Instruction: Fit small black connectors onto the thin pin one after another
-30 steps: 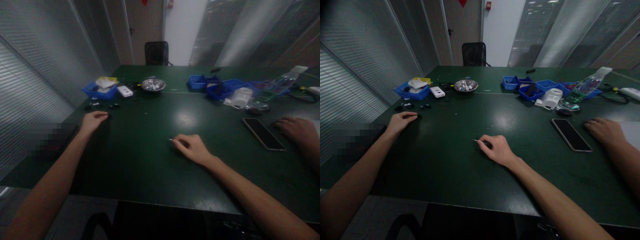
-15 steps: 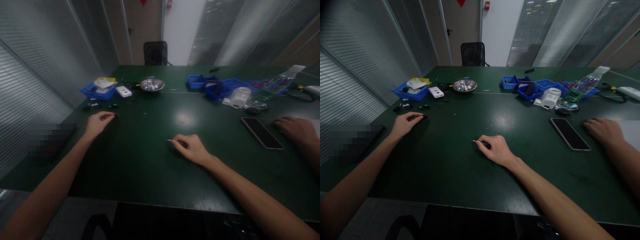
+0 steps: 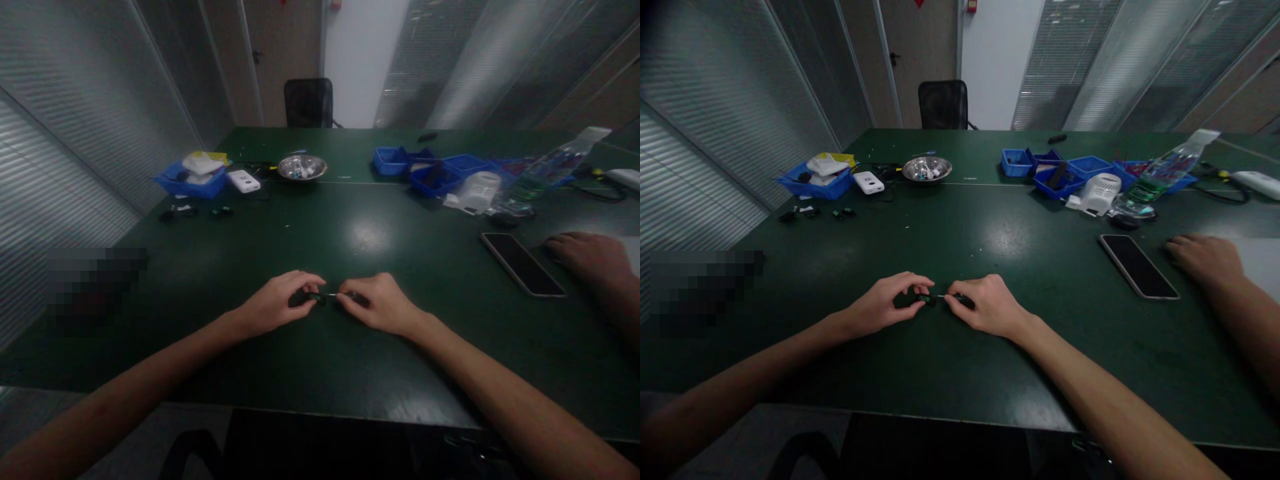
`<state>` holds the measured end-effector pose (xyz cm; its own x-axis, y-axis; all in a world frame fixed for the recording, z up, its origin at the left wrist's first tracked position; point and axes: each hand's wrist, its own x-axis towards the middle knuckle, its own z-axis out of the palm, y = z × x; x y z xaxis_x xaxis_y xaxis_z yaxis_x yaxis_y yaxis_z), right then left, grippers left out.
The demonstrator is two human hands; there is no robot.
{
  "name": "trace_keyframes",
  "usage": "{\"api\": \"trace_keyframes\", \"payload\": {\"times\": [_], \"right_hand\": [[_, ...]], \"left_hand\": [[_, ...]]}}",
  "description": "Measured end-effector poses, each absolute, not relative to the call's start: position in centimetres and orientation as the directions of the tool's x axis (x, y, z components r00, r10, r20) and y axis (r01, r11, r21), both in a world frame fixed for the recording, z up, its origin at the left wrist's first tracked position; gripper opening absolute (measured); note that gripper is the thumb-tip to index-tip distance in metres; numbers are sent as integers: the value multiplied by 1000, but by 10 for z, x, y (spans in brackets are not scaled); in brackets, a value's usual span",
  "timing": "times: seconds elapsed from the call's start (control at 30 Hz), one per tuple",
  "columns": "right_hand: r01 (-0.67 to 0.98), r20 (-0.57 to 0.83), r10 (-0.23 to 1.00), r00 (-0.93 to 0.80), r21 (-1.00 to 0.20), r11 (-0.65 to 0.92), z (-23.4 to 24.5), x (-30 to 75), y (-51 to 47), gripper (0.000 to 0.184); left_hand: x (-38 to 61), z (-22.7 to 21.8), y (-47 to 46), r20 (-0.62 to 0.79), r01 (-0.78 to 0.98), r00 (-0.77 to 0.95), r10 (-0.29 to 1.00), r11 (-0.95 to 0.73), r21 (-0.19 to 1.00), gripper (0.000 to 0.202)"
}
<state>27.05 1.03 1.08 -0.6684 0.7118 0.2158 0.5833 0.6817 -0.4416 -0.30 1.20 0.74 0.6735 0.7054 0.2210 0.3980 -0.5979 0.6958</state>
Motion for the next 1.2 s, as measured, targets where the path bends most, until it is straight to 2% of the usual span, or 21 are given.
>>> {"api": "trace_keyframes", "payload": {"times": [0.3,0.6,0.67,0.83,0.9,1.1,1.2], "right_hand": [[596,175,671,-720,-339,728,17,267,6,28],[605,194,668,-719,-300,738,13,255,4,29],[597,213,667,-714,-312,739,12,251,3,31],[526,341,692,-636,-464,713,12,249,3,28],[541,356,719,-597,-484,688,12,253,4,27],[587,213,678,-704,-362,724,13,264,7,29],[611,189,673,-715,-299,733,15,261,5,30]], "left_hand": [[-3,5,12,193,403,694,694,-596,694,46],[-5,3,12,190,387,699,689,-588,710,44],[-5,3,12,201,382,694,692,-589,712,45],[-5,4,12,196,374,695,692,-580,724,45],[-6,5,13,188,371,698,691,-573,731,46],[-6,4,13,175,366,702,691,-560,744,49],[-6,4,13,177,370,703,689,-567,736,49]]}}
